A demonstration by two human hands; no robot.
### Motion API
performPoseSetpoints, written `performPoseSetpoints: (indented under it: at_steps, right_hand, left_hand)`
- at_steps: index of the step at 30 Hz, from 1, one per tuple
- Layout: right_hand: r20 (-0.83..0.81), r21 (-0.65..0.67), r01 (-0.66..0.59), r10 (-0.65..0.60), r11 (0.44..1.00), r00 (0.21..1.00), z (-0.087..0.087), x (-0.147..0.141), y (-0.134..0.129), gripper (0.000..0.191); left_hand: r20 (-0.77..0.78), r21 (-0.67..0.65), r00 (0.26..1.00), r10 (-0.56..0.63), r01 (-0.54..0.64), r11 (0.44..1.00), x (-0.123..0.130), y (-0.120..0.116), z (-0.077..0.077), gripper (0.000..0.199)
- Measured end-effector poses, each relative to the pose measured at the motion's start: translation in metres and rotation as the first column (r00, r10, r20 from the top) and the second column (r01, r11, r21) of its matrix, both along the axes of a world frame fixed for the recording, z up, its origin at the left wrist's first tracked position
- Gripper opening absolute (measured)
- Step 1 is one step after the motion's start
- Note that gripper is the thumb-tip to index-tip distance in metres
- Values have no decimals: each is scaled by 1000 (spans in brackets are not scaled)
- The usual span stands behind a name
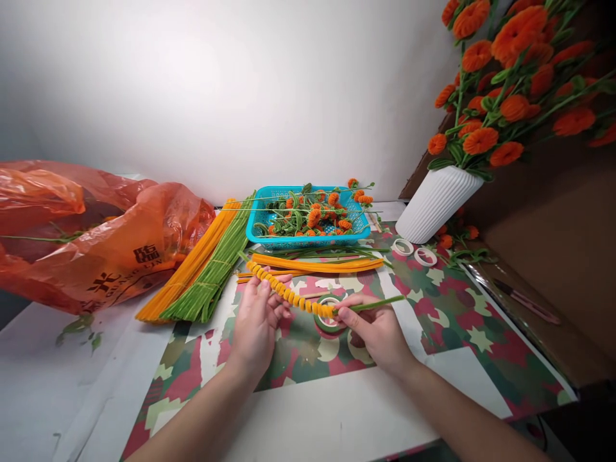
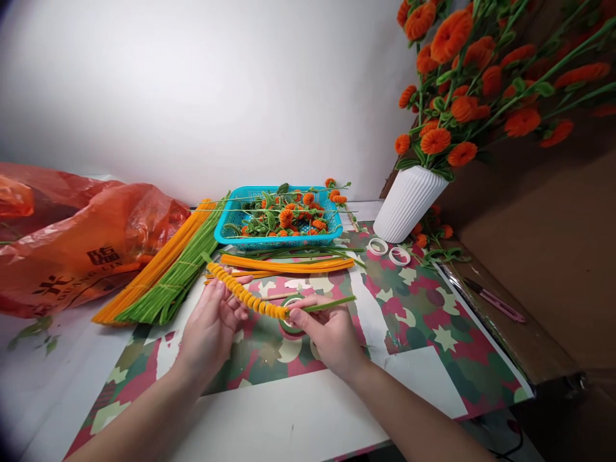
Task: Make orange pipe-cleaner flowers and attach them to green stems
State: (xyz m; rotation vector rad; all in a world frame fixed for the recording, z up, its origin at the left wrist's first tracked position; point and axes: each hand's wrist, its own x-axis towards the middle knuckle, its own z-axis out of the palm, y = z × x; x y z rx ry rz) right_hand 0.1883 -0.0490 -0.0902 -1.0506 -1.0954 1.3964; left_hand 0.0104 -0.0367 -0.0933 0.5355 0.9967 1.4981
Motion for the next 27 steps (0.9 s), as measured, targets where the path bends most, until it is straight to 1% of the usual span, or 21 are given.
performPoseSetpoints:
  at_steps: [2,3,5,6,7,9,10,11,12,13,14,15,16,17,18,20,21,23,25,27]
  right_hand:
    - [23,-22,-40,40,999,999,-2,3,2,24]
    - [36,-30,-28,29,999,999,-4,5,3,25]
    - [57,-17,59,-58,998,997,-6,8,6,28]
    - [69,8,112,-113,994,991,-6,10,7,29]
    - [88,49,162,-165,986,982,-5,11,9,28]
    - [163,192,226,-259,955,952,-1,13,10,22]
    - [219,304,235,-308,923,926,1,14,10,17]
    - [276,437,218,-361,872,891,4,14,9,12]
    - [326,574,170,-413,801,850,6,15,9,10]
    - [370,688,89,-454,720,811,8,15,8,11]
    - [415,763,-9,-479,646,774,9,15,8,16]
    - [464,795,-105,-487,598,740,9,15,9,24]
    - [518,793,-187,-478,580,709,8,16,10,31]
    - [568,772,-249,-458,585,684,6,17,11,37]
    - [609,743,-290,-429,603,668,4,18,12,42]
    - [640,704,-320,-370,634,674,0,20,15,45]
    - [635,698,-318,-349,642,689,-1,22,16,44]
    - [613,695,-283,-340,661,713,-1,23,16,38]
    - [602,677,-224,-352,701,717,1,22,14,30]
    - [602,634,-167,-345,755,720,3,19,12,26]
  left_hand:
    - [-105,-36,993,48,-51,998,-4,3,1,45]
    - [-173,-55,984,31,-41,998,-6,3,1,46]
    - [-332,-82,941,-74,49,995,-7,1,1,41]
    - [-417,-85,897,-144,120,989,-7,0,1,35]
    - [-504,-80,838,-210,196,977,-7,-3,1,28]
    - [-669,-59,678,-306,362,930,-5,-7,3,18]
    - [-737,-51,586,-338,450,891,-4,-9,4,17]
    - [-792,-54,490,-364,538,841,-3,-10,6,19]
    - [-834,-67,396,-383,616,785,-3,-12,8,20]
    - [-866,-87,310,-393,680,728,-2,-12,9,22]
    - [-887,-104,243,-394,725,681,-2,-13,10,22]
    - [-901,-113,201,-384,747,655,-2,-12,10,22]
    - [-912,-108,188,-364,747,656,-3,-12,10,22]
    - [-920,-88,201,-335,728,680,-4,-11,10,23]
    - [-924,-58,234,-303,695,716,-6,-10,9,27]
    - [-922,8,308,-235,621,783,-9,-8,8,37]
    - [-920,29,329,-212,598,801,-10,-7,8,37]
    - [-917,48,350,-192,574,818,-12,-6,7,30]
    - [-907,66,386,-170,526,848,-12,-6,7,27]
    - [-887,89,440,-141,463,882,-10,-7,7,25]
